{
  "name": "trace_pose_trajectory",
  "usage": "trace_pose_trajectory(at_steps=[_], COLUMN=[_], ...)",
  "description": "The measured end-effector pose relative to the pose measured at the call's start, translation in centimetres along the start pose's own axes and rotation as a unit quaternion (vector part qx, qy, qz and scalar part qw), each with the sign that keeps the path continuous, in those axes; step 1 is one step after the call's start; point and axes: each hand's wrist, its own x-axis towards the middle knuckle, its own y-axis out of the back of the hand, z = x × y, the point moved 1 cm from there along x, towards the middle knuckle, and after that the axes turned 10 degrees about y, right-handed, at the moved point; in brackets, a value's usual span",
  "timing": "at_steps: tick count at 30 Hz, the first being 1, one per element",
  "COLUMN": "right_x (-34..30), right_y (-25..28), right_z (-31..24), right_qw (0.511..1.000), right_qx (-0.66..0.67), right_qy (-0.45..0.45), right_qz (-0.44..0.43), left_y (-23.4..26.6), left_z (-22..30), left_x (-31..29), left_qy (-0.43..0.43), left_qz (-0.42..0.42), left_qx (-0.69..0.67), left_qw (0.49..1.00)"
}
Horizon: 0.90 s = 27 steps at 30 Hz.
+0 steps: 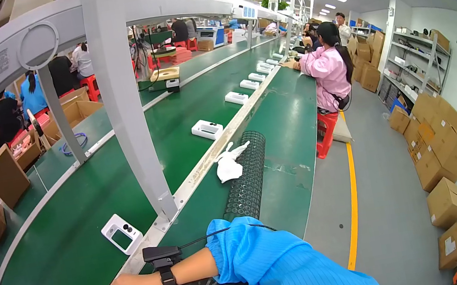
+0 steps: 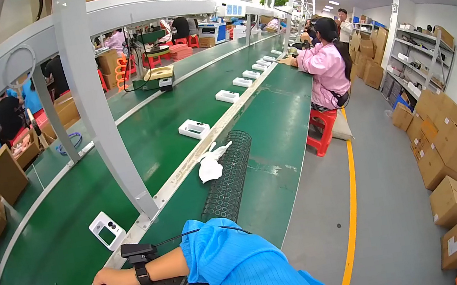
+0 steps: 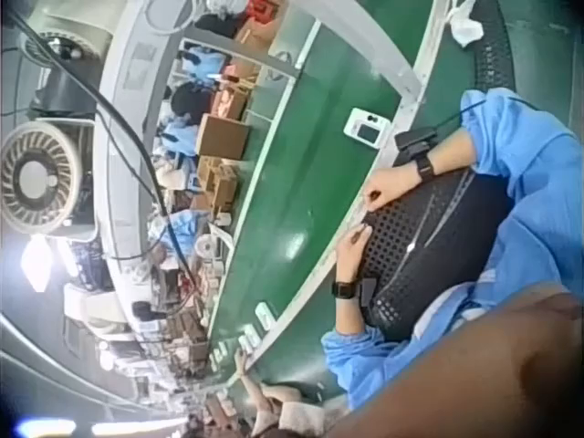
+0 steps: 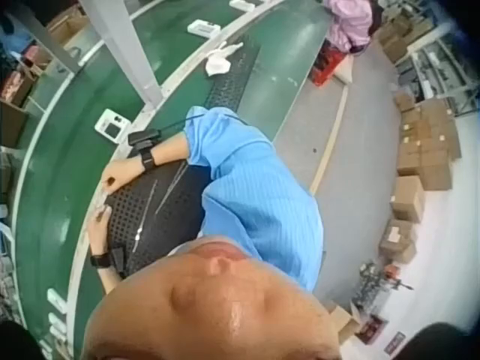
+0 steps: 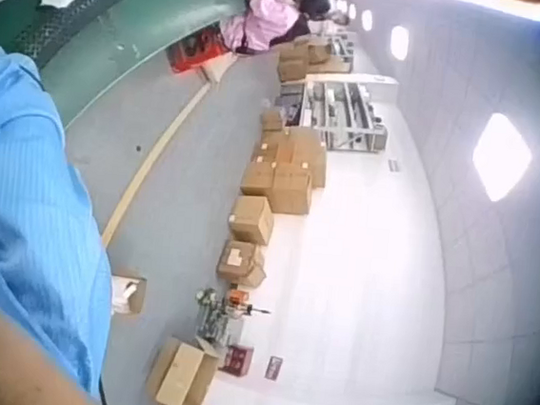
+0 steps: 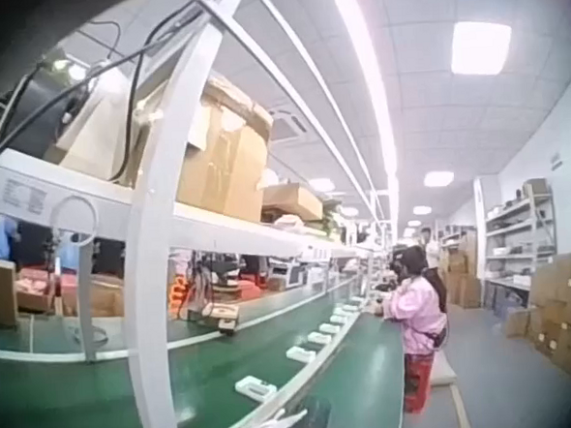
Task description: The person peels small black circular stickers from a sheet and presses them onto the circular openings of white plastic housings on a conveyor belt.
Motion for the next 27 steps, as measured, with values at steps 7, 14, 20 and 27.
trace_pose_trajectory(at_steps=[7,14,20,27], right_x=[-0.1,-0.3,-0.2,0.6], right_y=[-0.8,-0.5,-1.3,-1.2], right_z=[0.8,0.2,1.1,1.8], right_qw=[0.997,0.998,0.998,0.999], right_qx=[0.031,0.021,0.034,0.030], right_qy=[0.042,0.039,0.017,0.024], right_qz=[0.051,0.054,0.039,0.025], left_y=[-0.2,-0.6,-0.4,-0.5], left_z=[-0.5,-4.1,-2.3,-5.4], left_x=[0.0,2.3,0.6,3.0], left_qy=[-0.001,-0.021,0.001,-0.016], left_qz=[0.007,-0.004,-0.005,0.006], left_qx=[-0.010,-0.105,-0.049,-0.173], left_qw=[1.000,0.994,0.999,0.985])
